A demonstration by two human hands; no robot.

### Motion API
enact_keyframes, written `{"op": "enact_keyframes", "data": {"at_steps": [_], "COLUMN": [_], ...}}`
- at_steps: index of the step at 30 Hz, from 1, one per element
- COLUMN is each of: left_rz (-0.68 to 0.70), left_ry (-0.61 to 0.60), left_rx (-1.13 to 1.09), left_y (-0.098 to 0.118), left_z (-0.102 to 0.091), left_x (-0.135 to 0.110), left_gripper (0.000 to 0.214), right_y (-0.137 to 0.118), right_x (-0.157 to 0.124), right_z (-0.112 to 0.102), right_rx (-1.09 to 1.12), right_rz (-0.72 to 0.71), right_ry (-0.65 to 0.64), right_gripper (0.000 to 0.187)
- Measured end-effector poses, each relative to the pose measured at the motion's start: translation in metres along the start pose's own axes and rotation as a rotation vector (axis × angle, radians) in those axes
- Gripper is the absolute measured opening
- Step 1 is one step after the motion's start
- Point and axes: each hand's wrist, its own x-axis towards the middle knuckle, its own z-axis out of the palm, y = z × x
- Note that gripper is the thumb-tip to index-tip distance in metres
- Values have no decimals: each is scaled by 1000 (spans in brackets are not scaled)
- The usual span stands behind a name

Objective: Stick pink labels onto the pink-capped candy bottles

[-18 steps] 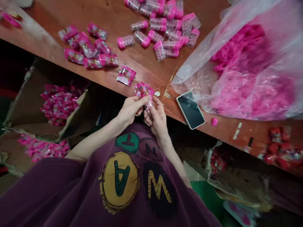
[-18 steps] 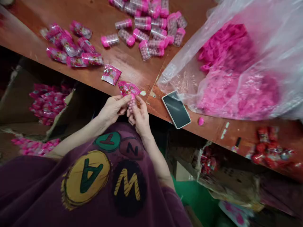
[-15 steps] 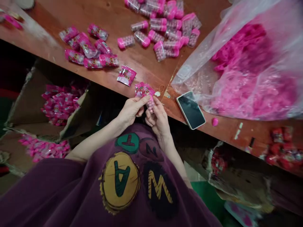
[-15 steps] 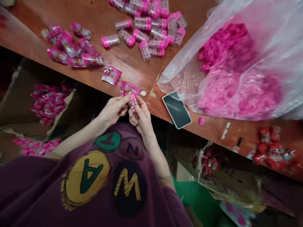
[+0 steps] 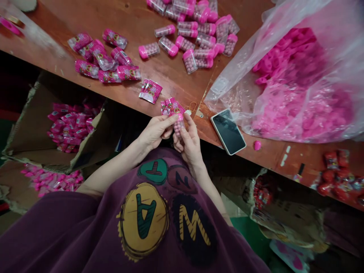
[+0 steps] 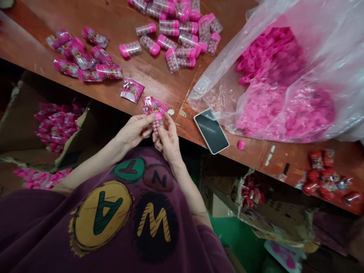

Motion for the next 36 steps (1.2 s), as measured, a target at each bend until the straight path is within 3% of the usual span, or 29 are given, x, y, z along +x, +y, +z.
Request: {"op": "enact_keyframes", "data": {"at_steps": [3,9,15,26,33,36], "left_rz": [8,87,44,-3,47,70], "left_ry": [-72,54,31,-146,-73,-25], "left_rx": [15,163,39,4,55,43], "left_y": [-4,-9,-8,-13,-15,-3], "left_z": [-3,0,-5,-6,-5,-15], "left_x": [0,-4,-4,-12,-19,-24], "left_gripper": [51,48,44,45,47,43], "right_y": [-1,11,10,-6,1,-2], "right_x": [0,3,6,11,13,23], "right_z": [4,6,4,0,3,14], "right_rx": [-15,-198,-217,-40,-83,-113], "right_rz": [-12,-158,-216,-59,-3,31], "right_ry": [23,122,114,31,59,-56], "right_gripper": [73,73,66,61,69,67]}}
